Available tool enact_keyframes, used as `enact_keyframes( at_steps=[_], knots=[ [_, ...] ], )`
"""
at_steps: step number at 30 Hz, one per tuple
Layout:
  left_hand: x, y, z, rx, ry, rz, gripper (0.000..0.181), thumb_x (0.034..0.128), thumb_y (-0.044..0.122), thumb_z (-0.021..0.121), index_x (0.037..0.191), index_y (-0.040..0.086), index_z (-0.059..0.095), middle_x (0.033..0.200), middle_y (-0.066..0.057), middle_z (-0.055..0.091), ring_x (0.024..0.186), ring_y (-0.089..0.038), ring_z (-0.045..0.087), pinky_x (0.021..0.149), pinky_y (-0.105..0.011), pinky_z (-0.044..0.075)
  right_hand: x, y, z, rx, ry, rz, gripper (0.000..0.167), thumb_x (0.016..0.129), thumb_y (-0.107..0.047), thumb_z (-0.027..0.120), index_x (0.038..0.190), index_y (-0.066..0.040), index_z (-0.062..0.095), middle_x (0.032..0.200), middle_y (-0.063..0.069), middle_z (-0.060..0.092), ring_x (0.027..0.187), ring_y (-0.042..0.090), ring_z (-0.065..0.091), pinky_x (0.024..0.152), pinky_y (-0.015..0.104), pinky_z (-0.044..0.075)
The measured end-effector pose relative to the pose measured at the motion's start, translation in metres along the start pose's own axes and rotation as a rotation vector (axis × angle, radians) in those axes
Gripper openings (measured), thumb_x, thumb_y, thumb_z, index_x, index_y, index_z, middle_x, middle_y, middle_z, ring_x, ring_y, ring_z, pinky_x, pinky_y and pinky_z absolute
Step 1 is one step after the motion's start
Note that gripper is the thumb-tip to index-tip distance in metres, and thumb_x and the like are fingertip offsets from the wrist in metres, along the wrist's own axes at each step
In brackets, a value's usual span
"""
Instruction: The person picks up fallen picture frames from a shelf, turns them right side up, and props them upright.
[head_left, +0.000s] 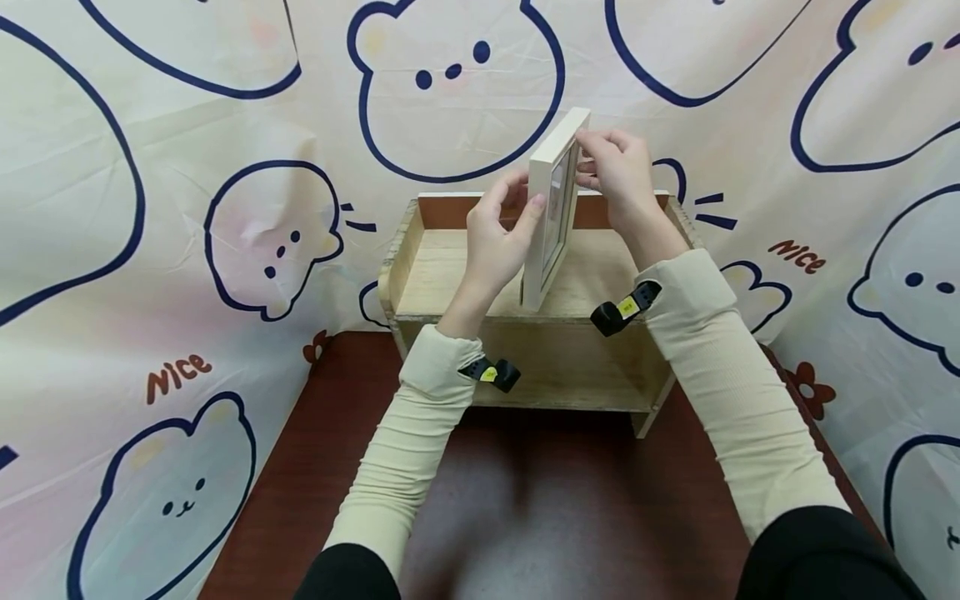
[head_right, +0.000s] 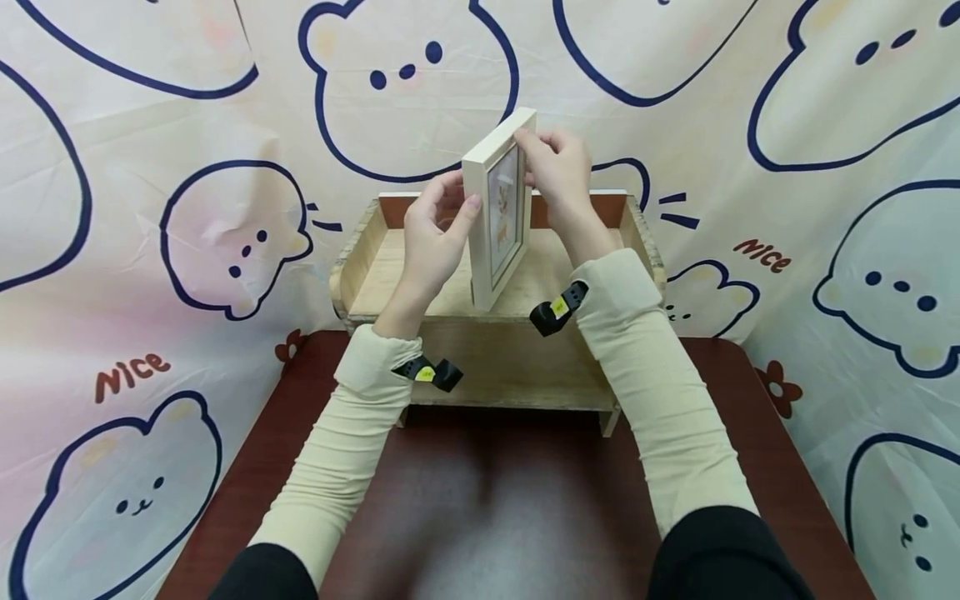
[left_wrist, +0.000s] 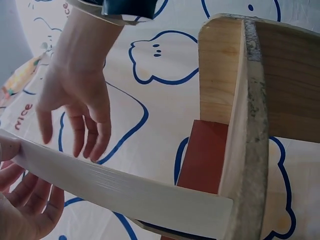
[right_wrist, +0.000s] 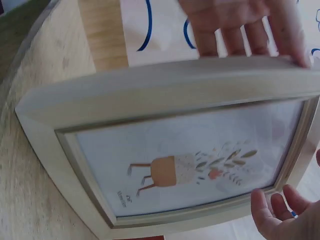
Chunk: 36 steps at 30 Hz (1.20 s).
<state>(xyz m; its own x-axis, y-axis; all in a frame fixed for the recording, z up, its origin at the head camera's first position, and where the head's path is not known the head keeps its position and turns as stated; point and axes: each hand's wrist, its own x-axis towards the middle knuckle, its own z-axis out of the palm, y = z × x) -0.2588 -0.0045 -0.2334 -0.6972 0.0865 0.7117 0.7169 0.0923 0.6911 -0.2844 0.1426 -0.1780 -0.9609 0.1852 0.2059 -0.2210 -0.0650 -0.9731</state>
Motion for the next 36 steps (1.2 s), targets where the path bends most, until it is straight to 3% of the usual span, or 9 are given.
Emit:
enact_keyframes(
  at_steps=[7,11,21,31,36],
  knots=[
    [-0.003,-0.003,-0.001,0.014,-0.023,-0.064,0.029,0.0897,0.009,0.056,0.116,-0.002,0.055,0.099,-0.014,0.06,0.087,-0.019,0.056,0.074,-0.025,0.049,-0.01,-0.007,0.004,-0.001,-0.101,0.087,0.034,0.086,-0.036,0.06,0.093,-0.003,0.059,0.09,0.01,0.054,0.072,0.018,0.052,0.065,0.026,0.049],
    [-0.004,-0.004,-0.002,0.012,-0.041,-0.087,0.029,0.09,0.01,0.055,0.116,-0.003,0.055,0.1,-0.015,0.06,0.089,-0.02,0.057,0.075,-0.026,0.049,-0.012,-0.011,0.006,-0.007,-0.132,0.133,0.034,0.084,-0.035,0.063,0.088,-0.002,0.056,0.086,0.009,0.052,0.068,0.017,0.05,0.059,0.023,0.047],
    [-0.006,-0.006,0.0,0.007,-0.036,-0.1,0.029,0.0892,0.01,0.057,0.115,-0.002,0.056,0.1,-0.014,0.06,0.088,-0.019,0.057,0.074,-0.025,0.049,-0.009,-0.011,0.012,0.092,-0.152,0.17,0.023,0.084,-0.023,0.064,0.085,-0.001,0.056,0.076,0.007,0.056,0.064,0.017,0.052,0.064,0.026,0.047],
    [-0.007,-0.004,0.01,0.022,-0.011,-0.077,0.027,0.0874,0.007,0.059,0.113,-0.002,0.057,0.097,-0.012,0.06,0.083,-0.017,0.057,0.071,-0.024,0.048,-0.003,-0.011,0.014,0.13,-0.13,0.219,0.034,0.085,-0.023,0.061,0.109,-0.001,0.051,0.091,0.008,0.054,0.073,0.017,0.05,0.07,0.026,0.045],
    [-0.009,-0.002,0.013,0.028,0.011,-0.052,0.026,0.0866,0.004,0.059,0.111,-0.003,0.058,0.095,-0.013,0.06,0.081,-0.016,0.056,0.07,-0.025,0.048,-0.002,-0.012,0.014,0.12,-0.131,0.242,0.044,0.085,-0.024,0.06,0.12,-0.001,0.048,0.1,0.008,0.052,0.085,0.017,0.05,0.083,0.029,0.043]
  ],
)
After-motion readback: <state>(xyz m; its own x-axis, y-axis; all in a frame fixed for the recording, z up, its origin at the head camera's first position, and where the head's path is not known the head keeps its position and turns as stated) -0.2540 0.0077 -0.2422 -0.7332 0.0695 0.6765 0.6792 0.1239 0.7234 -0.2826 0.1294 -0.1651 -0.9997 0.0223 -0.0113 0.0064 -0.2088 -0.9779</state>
